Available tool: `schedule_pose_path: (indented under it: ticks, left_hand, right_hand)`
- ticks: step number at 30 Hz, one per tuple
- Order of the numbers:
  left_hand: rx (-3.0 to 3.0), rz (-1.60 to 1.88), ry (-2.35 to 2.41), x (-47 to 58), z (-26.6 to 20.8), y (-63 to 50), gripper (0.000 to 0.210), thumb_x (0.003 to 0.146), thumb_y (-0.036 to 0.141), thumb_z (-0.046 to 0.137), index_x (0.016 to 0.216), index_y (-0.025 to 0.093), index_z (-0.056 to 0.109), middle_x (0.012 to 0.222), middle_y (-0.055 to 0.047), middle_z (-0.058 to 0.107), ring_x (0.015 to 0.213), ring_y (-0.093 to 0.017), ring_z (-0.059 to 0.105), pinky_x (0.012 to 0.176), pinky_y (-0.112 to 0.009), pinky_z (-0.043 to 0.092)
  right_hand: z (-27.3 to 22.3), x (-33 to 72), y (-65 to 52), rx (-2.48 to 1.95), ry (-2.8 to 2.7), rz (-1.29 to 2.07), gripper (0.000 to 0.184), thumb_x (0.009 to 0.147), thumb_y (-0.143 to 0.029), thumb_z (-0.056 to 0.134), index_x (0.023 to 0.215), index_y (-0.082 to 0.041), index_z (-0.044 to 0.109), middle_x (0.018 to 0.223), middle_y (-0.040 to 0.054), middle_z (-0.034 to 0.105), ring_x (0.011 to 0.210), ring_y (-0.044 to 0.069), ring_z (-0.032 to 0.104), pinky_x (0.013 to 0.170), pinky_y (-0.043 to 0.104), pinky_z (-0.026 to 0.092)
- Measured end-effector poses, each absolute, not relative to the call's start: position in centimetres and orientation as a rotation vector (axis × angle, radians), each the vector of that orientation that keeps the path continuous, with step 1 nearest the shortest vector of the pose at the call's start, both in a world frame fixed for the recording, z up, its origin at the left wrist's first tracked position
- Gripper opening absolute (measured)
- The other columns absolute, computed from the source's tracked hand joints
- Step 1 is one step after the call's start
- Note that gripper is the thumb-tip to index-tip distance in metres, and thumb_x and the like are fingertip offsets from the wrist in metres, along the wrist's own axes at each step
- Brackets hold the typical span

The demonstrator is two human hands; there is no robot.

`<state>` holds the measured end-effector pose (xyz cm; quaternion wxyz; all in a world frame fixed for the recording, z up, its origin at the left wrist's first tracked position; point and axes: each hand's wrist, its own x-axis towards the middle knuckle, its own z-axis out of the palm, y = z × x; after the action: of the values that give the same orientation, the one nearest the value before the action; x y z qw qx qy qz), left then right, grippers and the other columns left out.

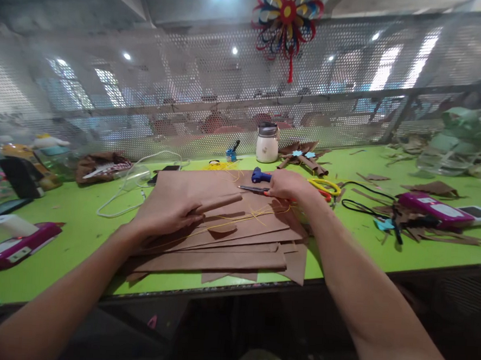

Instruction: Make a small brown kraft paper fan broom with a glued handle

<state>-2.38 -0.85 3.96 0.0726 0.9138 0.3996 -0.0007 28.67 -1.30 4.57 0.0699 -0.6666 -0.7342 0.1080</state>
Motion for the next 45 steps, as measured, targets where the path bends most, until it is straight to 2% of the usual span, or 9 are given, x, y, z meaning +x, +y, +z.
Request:
schedule_pose_path:
  ticks: [3,8,12,19,24,27,32,39,45]
  left_hand:
    - [2.795,0.015,1.245,-2.2,4.2,-1.4,0.031,0.089,0.041,0.036,0.093,0.019,0.057,0.09,-0.005,0.063,0.076,-0.017,0.052,0.068,-0.027,0.038]
    - [2.877,0.046,1.204,-2.4,4.4,-1.8,0.028,0.089,0.038,0.036,0.093,0.019,0.057,0.087,-0.004,0.063,0.074,-0.017,0.054,0.065,-0.026,0.039]
    - [2.928,0.04,1.188,-2.8,4.0,-1.5,0.024,0.09,0.034,0.036,0.088,0.018,0.055,0.086,-0.005,0.064,0.074,-0.018,0.055,0.064,-0.026,0.038]
    - [2.945,0.109,1.101,-3.0,3.3,-1.6,0.025,0.091,0.033,0.035,0.09,0.02,0.056,0.089,-0.004,0.065,0.074,-0.018,0.056,0.065,-0.025,0.038]
    - [2.936,0.139,1.034,-3.1,3.6,-2.1,0.027,0.091,0.037,0.037,0.096,0.02,0.057,0.092,-0.005,0.065,0.078,-0.018,0.057,0.069,-0.026,0.04]
    - [2.937,0.091,1.091,-3.2,3.5,-2.0,0.028,0.091,0.036,0.036,0.092,0.019,0.058,0.085,-0.005,0.065,0.073,-0.018,0.057,0.066,-0.026,0.04]
    - [2.969,0.1,1.143,-3.2,2.9,-1.6,0.028,0.091,0.035,0.035,0.087,0.018,0.056,0.088,-0.006,0.066,0.074,-0.019,0.058,0.063,-0.027,0.04]
    - [3.023,0.063,1.188,-3.4,1.8,-0.9,0.031,0.092,0.033,0.032,0.087,0.016,0.058,0.085,-0.009,0.066,0.074,-0.021,0.06,0.065,-0.029,0.042]
    - [3.087,0.05,1.197,-3.3,1.3,-1.3,0.023,0.091,0.027,0.034,0.087,0.017,0.055,0.083,-0.009,0.066,0.071,-0.022,0.061,0.06,-0.03,0.04]
  right_hand:
    - [3.5,26.0,-0.6,-1.712,-2.086,0.195,0.018,0.073,-0.02,0.057,0.067,-0.013,0.072,0.057,0.0042,0.063,0.052,0.013,0.051,0.051,0.024,0.033]
    - [1.8,23.0,0.5,-1.232,-1.897,0.89,0.022,0.07,-0.026,0.063,0.083,-0.012,0.073,0.069,0.0036,0.066,0.059,0.01,0.052,0.057,0.022,0.04]
    - [2.0,23.9,1.8,-1.146,-1.852,1.381,0.027,0.066,-0.029,0.07,0.089,-0.013,0.073,0.073,0.0035,0.066,0.059,0.009,0.051,0.055,0.021,0.04]
    - [4.2,19.8,3.9,-1.133,-2.347,1.662,0.042,0.062,-0.025,0.074,0.102,-0.016,0.069,0.07,-0.0019,0.066,0.057,0.007,0.05,0.052,0.019,0.036]
    - [3.3,16.4,4.7,-1.111,-2.557,1.826,0.04,0.056,-0.032,0.078,0.091,-0.013,0.071,0.064,-0.0036,0.064,0.049,0.005,0.045,0.045,0.018,0.03]
    - [3.1,17.0,4.7,-1.114,-2.549,1.798,0.033,0.053,-0.032,0.079,0.078,-0.011,0.07,0.059,-0.0037,0.062,0.052,0.006,0.047,0.05,0.019,0.034]
    - [4.3,20.5,4.2,-1.164,-2.477,1.528,0.018,0.063,-0.027,0.072,0.068,-0.012,0.064,0.055,-0.0053,0.056,0.053,0.006,0.046,0.055,0.02,0.035]
    - [4.0,25.1,3.3,-1.291,-2.307,1.334,0.024,0.07,-0.04,0.066,0.067,-0.016,0.06,0.053,-0.0037,0.055,0.05,0.009,0.05,0.056,0.023,0.04]
    - [3.8,24.8,2.9,-1.715,-2.468,0.441,0.023,0.071,-0.03,0.064,0.054,-0.015,0.061,0.053,0.0023,0.059,0.051,0.013,0.052,0.051,0.024,0.034]
